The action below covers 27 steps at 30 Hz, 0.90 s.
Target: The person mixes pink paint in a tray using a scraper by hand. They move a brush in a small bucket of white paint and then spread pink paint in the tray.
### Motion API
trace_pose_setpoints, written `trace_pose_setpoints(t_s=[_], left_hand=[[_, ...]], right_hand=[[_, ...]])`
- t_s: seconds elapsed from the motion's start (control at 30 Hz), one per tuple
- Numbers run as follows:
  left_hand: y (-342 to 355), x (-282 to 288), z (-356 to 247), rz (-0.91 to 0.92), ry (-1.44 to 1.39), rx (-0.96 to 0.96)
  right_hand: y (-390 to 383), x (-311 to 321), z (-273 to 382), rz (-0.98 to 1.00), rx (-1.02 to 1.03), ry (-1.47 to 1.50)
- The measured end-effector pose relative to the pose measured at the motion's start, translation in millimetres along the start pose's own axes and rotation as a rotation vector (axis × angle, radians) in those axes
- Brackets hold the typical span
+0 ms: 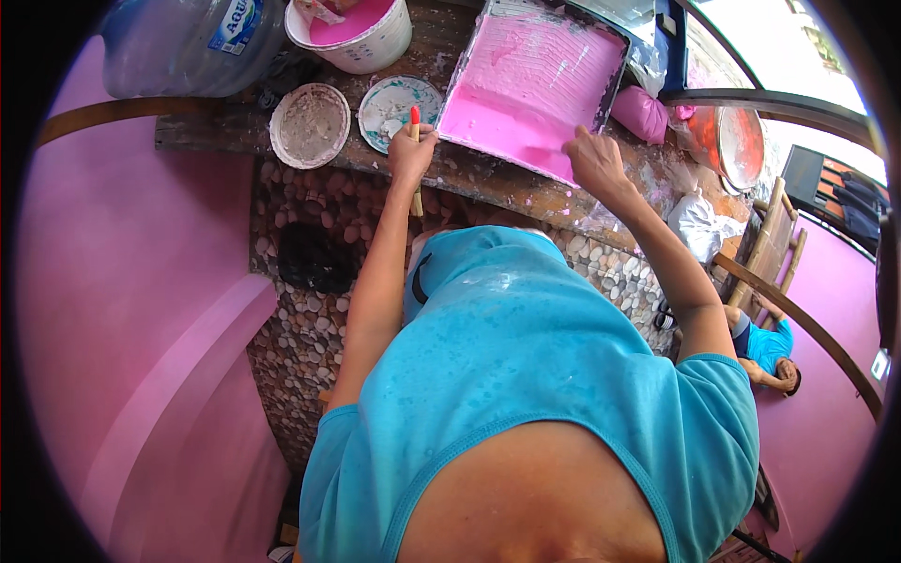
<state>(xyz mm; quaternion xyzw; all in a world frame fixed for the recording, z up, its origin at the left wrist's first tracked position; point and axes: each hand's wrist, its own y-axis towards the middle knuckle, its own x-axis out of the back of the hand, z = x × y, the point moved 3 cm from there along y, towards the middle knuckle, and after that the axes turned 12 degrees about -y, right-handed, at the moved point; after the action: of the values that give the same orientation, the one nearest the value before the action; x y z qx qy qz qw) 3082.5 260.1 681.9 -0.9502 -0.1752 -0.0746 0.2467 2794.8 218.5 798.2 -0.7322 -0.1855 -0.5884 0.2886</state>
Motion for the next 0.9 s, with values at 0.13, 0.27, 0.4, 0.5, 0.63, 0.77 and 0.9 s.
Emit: trace_pose_setpoints(t_s=[0.13,0.27,0.4,0.5,0.63,0.77,0.9], left_hand=[[-3,1,-3,-0.012,0.000,0.015],[-4,0,-9,0.006,-0.002,0.039],[-5,0,-14,0.000,0.038,0.057],[-5,3,-15,0.003,0.046,0.043],[-5,3,-14,0.015,-0.002,0.043],[-3,3,-10,0.033,0.029,0.050],[3,4,1,0.041,0.022,0.052]], right_hand=[[-7,7,-4,0.128,0.043,-0.010],[15,-9,5,0.098,0.123,-0.026],[47,13,18,-0.095,0.023,0.023],[56,9,30,-0.139,0.089,0.016],[51,18,40,-0.022,0.213,-0.038],[67,20,44,-0.113,0.176,0.033],[90,14,44,-0.056,0.148,0.055]])
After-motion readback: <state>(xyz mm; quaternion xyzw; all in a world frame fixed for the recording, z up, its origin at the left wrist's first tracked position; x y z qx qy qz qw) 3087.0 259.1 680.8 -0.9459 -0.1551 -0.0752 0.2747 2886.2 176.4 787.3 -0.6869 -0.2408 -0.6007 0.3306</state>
